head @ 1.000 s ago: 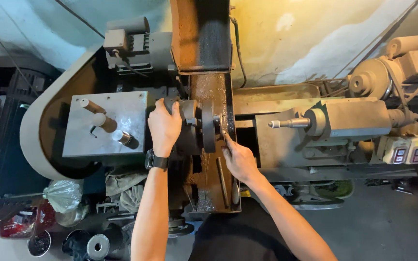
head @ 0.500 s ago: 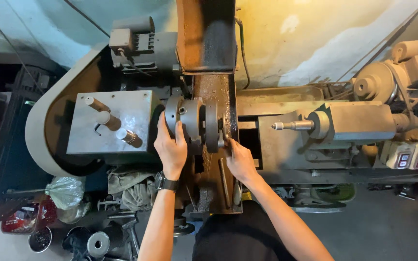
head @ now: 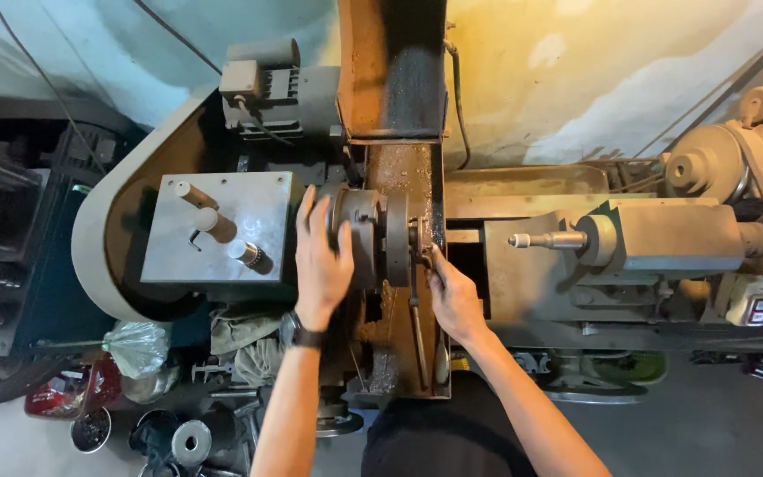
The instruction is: The person operates a metal lathe, using a wrench to tighten a chuck and a file to smooth a rotating metal part. They wipe the part with a cloth and adjust the machine controls.
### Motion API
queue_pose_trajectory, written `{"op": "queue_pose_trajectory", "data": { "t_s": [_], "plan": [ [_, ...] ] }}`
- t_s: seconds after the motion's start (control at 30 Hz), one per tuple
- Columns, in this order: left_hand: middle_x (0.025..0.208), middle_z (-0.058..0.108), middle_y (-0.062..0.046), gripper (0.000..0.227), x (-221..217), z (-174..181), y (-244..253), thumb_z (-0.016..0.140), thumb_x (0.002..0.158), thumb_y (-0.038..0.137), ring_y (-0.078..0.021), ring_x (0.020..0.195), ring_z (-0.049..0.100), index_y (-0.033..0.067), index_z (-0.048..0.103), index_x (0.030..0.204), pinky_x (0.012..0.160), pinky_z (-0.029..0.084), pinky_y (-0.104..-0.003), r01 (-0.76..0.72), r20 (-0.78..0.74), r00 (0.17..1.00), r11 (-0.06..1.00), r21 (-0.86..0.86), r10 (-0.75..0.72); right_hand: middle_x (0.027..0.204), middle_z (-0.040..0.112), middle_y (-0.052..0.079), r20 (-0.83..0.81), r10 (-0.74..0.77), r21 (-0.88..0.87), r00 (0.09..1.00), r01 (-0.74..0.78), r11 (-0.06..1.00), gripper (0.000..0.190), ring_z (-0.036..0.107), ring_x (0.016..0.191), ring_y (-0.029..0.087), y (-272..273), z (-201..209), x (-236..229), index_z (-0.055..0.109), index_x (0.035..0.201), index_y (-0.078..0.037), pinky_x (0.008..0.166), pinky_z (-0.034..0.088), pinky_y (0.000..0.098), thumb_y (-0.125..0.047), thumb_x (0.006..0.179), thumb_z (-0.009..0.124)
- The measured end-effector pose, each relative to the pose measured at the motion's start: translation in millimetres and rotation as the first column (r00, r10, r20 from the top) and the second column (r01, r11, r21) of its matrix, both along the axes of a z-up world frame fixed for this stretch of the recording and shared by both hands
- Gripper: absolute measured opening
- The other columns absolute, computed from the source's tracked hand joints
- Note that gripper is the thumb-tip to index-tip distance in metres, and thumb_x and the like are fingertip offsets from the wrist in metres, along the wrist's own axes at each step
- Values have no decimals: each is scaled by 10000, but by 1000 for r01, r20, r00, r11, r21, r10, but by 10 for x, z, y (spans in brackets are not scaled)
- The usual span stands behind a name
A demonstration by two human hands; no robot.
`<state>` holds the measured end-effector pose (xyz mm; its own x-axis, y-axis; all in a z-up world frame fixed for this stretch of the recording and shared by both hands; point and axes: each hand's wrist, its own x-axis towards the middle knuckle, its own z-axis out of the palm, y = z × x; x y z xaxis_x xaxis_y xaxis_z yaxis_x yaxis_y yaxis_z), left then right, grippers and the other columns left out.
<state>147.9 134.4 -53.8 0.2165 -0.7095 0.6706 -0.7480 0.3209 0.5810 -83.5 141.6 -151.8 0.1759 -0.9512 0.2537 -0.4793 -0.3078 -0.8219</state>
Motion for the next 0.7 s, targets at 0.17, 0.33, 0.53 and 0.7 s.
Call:
{"op": "queue_pose_trajectory", "data": {
  "t_s": [0.17,0.33,0.53,0.7],
  "plan": [
    [1145,659,-353,506,50,141,-440,665,975,244,-514,1063,627,-76,538,1345,899,510,-523,-146,16,987,871,469,157,1021,686,171,-45,100,19,994,-99,995,621,700,935,366,-63,-93,13,472,1501,-81,822,561,410,38,897,551],
    [977,704,-328,483,25,35,-317,648,988,271,-494,928,687,-72,568,1318,796,544,-516,-147,-75,975,860,488,209,1040,669,185,-150,124,26,981,-121,992,616,662,933,407,-16,111,14,485,1479,-74,792,548,458,-3,878,594],
    [1036,707,-319,461,12,-37,-212,644,1015,251,-490,959,685,-76,562,1329,800,549,-493,-113,-112,981,939,325,157,988,688,168,-208,118,100,971,-98,990,509,676,867,395,-12,167,9,548,1396,-69,741,550,471,-106,903,667],
    [1045,715,-299,460,-5,-37,-176,639,1012,247,-474,965,691,-65,557,1339,809,553,-482,-103,-157,974,942,320,160,929,698,174,-297,114,89,948,-91,992,439,683,811,399,-30,66,17,576,1359,-20,714,548,486,-119,936,642]
  ]
}}
